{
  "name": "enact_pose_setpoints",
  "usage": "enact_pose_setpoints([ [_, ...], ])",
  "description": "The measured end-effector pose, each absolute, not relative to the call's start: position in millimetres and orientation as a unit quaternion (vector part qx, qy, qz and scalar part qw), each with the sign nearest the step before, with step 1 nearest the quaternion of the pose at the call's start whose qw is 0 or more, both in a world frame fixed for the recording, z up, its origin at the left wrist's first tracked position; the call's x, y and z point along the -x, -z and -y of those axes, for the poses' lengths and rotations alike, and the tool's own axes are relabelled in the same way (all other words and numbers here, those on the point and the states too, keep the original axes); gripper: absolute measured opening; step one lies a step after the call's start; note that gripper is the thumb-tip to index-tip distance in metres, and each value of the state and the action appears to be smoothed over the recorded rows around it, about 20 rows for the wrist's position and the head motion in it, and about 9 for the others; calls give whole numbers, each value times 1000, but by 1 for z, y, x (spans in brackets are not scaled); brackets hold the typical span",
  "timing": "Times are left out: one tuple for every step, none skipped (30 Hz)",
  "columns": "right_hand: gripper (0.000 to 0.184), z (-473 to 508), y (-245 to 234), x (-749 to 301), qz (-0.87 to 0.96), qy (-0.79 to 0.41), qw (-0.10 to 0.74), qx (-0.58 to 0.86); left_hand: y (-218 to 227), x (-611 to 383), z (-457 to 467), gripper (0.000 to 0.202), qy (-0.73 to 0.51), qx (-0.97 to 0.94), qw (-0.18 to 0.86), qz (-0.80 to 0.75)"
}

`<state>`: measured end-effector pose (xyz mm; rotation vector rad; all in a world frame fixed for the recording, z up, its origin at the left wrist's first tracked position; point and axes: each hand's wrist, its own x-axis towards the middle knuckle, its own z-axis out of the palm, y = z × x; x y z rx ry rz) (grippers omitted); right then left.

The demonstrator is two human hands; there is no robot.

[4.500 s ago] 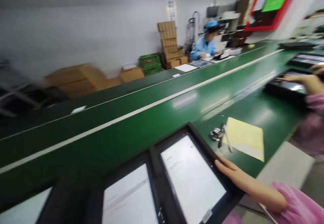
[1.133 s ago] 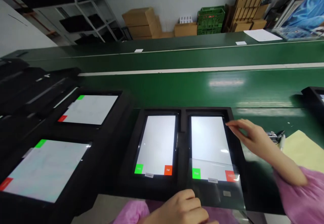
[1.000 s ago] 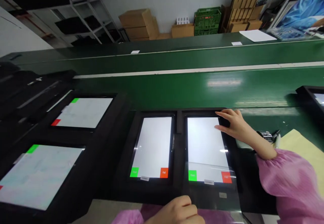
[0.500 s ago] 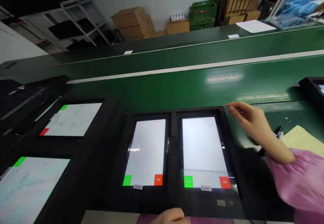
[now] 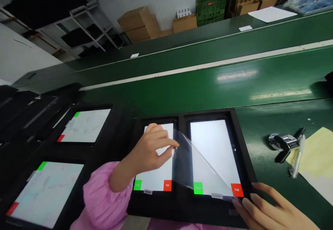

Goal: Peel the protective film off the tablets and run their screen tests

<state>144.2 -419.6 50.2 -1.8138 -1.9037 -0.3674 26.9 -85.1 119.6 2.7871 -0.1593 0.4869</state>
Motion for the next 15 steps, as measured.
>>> enact_pose_setpoints([
  [54,416,-56,-150,702,138,238,656,-114,-36,85,28,-148,-971,181,41],
  [54,412,-61,-155,704,144,239,653,-107,-44,87,29,-122,-969,216,18],
  [53,406,-65,-161,705,147,239,651,-100,-52,91,30,-93,-964,248,-8],
  [51,398,-68,-167,709,145,238,648,-92,-60,95,35,-68,-961,268,-29],
  [48,388,-68,-175,712,136,241,645,-85,-67,100,41,-43,-960,272,-42],
  [44,377,-67,-184,712,121,253,643,-79,-72,103,48,-20,-963,265,-42],
  [39,364,-64,-195,705,100,274,646,-76,-77,105,52,-5,-967,253,-35],
  [34,350,-61,-207,686,72,308,655,-74,-79,103,55,1,-969,245,-29],
  [28,336,-56,-220,652,47,354,668,-74,-80,99,55,-5,-969,246,-33],
  [22,323,-52,-233,606,25,401,687,-76,-78,91,53,-17,-966,254,-52],
  [17,310,-47,-246,556,12,439,705,-79,-74,82,50,-29,-962,258,-84],
  [13,300,-43,-256,509,7,468,723,-82,-68,72,48,-42,-959,252,-126],
  [11,291,-39,-265,469,7,486,738,-84,-61,62,45,-50,-956,236,-167],
  [9,285,-35,-271,440,13,496,749,-85,-53,53,44,-49,-955,215,-200],
  [8,281,-32,-274,420,19,502,756,-83,-46,45,42,-43,-954,194,-223],
])
